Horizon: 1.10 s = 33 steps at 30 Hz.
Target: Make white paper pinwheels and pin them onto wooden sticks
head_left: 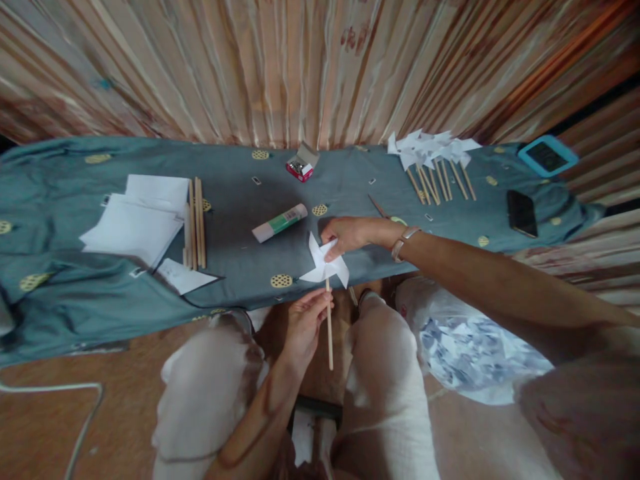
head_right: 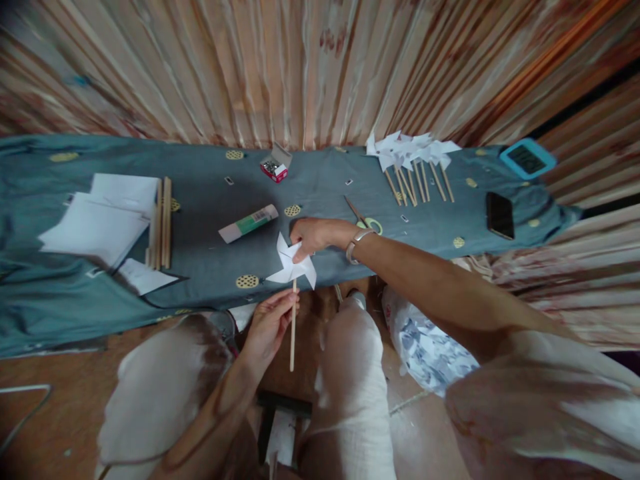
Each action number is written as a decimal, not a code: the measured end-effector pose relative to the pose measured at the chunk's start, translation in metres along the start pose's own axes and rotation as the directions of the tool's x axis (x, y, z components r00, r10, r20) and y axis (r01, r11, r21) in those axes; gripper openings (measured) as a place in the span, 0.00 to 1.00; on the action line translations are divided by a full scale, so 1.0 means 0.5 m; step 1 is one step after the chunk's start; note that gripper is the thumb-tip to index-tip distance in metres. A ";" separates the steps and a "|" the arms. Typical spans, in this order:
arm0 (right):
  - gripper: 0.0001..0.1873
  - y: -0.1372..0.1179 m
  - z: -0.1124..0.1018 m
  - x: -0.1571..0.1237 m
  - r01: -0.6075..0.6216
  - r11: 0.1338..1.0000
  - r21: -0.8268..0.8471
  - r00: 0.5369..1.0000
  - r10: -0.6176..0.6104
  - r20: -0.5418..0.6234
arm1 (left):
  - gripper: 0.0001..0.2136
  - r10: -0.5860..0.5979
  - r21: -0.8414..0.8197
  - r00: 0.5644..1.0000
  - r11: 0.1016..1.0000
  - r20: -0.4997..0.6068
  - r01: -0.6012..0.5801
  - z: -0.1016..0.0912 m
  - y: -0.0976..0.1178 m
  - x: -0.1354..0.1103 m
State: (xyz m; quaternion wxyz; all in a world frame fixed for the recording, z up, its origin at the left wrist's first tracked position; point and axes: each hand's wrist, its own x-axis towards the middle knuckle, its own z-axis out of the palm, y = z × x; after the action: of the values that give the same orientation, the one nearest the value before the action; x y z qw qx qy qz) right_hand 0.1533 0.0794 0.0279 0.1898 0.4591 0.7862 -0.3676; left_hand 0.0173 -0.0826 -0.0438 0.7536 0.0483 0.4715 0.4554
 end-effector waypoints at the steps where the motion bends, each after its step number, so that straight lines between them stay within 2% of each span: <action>1: 0.10 0.002 0.001 0.001 -0.004 1.000 0.007 1.000 0.004 -0.008 | 0.19 -0.001 0.001 1.000 1.000 -0.004 0.001 0.000 0.000 0.001; 11: 0.10 0.016 0.005 0.012 0.015 0.997 0.073 1.000 -0.015 0.004 | 0.16 -0.009 0.010 1.000 1.000 0.009 0.009 0.000 0.001 0.001; 15: 0.12 0.017 0.007 0.002 0.028 0.996 0.082 0.999 -0.024 -0.048 | 0.17 -0.011 -0.006 1.000 1.000 0.012 0.011 0.001 -0.003 -0.003; 17: 0.14 0.022 0.011 -0.008 0.030 0.986 0.163 0.998 -0.020 -0.063 | 0.17 -0.001 -0.008 1.000 1.000 0.015 0.001 0.001 -0.006 -0.005; 20: 0.20 0.035 0.025 -0.033 0.058 0.909 0.412 0.995 -0.019 -0.098 | 0.17 0.020 -0.003 0.999 1.000 0.031 -0.020 0.002 -0.008 -0.008; 23: 0.26 0.044 0.047 -0.065 0.130 0.713 0.689 0.979 0.019 -0.204 | 0.17 0.035 -0.004 0.999 0.999 0.026 -0.035 0.006 -0.002 -0.013; 25: 0.28 0.047 0.062 -0.085 0.196 0.570 0.798 0.937 0.132 -0.324 | 0.18 0.046 0.002 0.999 0.999 0.011 -0.046 0.011 0.005 -0.017; 28: 0.30 0.048 0.083 -0.102 0.376 0.354 0.856 0.812 0.318 -0.489 | 0.17 0.067 0.031 0.998 0.997 0.010 -0.068 0.019 0.018 -0.024; 30: 0.31 0.047 0.096 -0.105 0.481 0.269 0.835 0.726 0.412 -0.551 | 0.16 0.082 0.045 0.996 0.996 0.027 -0.083 0.024 0.026 -0.029; 33: 0.30 0.046 0.116 -0.104 0.576 0.217 0.788 0.610 0.528 -0.591 | 0.16 0.098 0.050 0.994 0.994 0.054 -0.101 0.033 0.033 -0.036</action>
State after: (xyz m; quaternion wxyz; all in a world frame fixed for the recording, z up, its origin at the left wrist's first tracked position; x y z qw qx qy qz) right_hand 0.1971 0.0127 0.0136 -0.5189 0.5615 0.3680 -0.5293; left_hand 0.0166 -0.0804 -0.0141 0.7403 0.1031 0.4608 0.4784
